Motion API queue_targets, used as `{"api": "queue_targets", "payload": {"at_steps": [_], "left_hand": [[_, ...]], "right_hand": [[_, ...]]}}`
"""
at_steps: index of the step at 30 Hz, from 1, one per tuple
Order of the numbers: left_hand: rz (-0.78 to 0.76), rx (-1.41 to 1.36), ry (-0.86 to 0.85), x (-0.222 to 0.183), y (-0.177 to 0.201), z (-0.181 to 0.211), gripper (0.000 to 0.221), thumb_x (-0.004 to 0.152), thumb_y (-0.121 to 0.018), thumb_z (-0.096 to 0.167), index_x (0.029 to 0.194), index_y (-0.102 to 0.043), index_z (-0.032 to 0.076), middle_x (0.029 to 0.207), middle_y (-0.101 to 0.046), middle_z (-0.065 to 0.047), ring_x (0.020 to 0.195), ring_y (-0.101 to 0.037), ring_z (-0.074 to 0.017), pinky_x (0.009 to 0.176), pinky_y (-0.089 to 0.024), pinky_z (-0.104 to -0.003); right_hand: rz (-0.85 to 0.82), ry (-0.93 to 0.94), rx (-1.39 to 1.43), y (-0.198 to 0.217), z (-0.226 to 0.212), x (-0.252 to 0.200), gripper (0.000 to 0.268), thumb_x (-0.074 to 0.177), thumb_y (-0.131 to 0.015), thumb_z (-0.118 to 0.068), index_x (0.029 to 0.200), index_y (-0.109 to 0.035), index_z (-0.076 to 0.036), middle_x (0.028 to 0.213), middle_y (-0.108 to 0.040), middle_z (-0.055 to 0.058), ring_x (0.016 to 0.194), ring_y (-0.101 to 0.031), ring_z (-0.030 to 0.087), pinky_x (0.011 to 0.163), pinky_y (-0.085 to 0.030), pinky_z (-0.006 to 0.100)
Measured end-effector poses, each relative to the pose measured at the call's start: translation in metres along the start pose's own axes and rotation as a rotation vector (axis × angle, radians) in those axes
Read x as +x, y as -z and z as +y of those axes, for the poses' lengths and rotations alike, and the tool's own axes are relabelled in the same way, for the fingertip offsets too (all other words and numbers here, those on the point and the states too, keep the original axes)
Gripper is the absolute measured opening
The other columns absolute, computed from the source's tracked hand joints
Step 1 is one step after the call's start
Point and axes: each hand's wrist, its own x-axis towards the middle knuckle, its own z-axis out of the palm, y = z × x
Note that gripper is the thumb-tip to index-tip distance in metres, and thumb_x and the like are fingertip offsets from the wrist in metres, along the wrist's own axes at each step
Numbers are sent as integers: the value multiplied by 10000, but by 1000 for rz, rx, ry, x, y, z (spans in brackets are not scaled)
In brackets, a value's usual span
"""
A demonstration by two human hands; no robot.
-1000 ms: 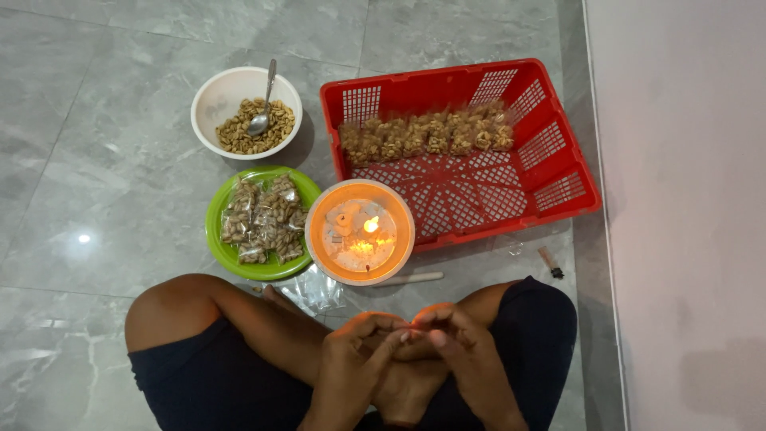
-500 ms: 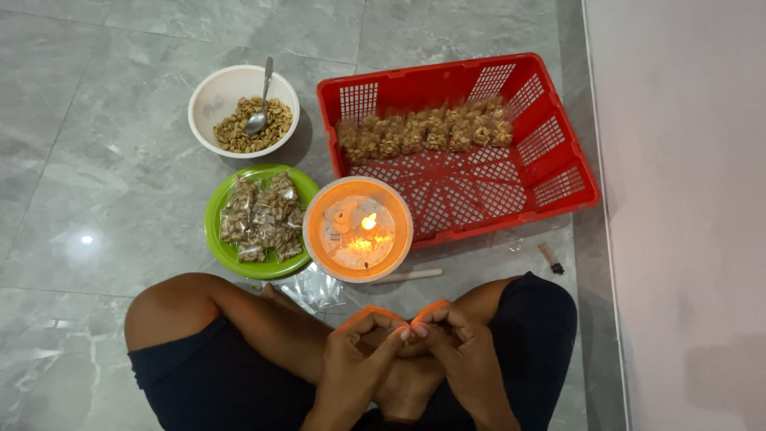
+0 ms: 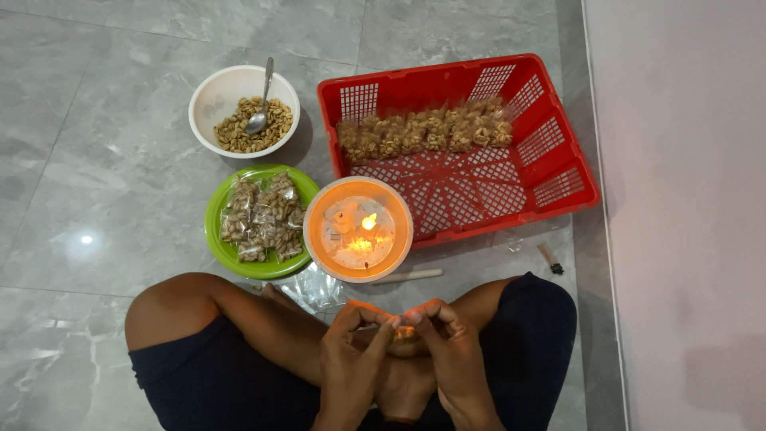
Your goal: Manually sealing small plastic bags of peanuts using the heat from a candle flame and organizing them into a crate.
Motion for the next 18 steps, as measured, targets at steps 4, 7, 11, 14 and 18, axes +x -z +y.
{"api": "queue_targets", "payload": {"at_steps": [4,7,11,14,18], "left_hand": [[13,-23,58,3,0,-1,107,820,-819,145,781,-730,102,771,-741,-17,763,-727,-117,755,-573,-251],[2,-94,123,6,1,-10,99,838,-811,121,802,-727,83,761,-775,-46,740,-756,-128,733,-599,-252],[-7,-150,157,11,2,-24,91,866,-791,127,824,-758,53,737,-762,-46,713,-698,-101,691,-551,-236],[-18,-206,177,13,2,-30,86,874,-782,112,839,-773,34,776,-777,-59,762,-716,-116,737,-571,-242],[-55,-283,223,12,4,-30,70,873,-779,75,894,-780,8,839,-801,-86,808,-733,-133,775,-579,-243]], "right_hand": [[37,24,-29,-2,3,1,205,904,-761,-204,767,-722,-57,733,-719,35,757,-670,112,772,-525,250],[65,4,-64,-4,-1,0,233,905,-749,-242,768,-738,-54,762,-746,49,802,-703,132,809,-556,273],[92,-52,-109,-6,-2,1,275,905,-726,-284,809,-774,-32,791,-775,70,833,-733,159,814,-577,291],[95,-44,-127,-4,6,4,280,906,-710,-290,860,-798,-28,841,-795,91,879,-734,170,825,-571,294],[113,-39,-125,-4,2,3,244,911,-715,-257,897,-801,-29,821,-797,86,870,-756,172,813,-587,288]]}}
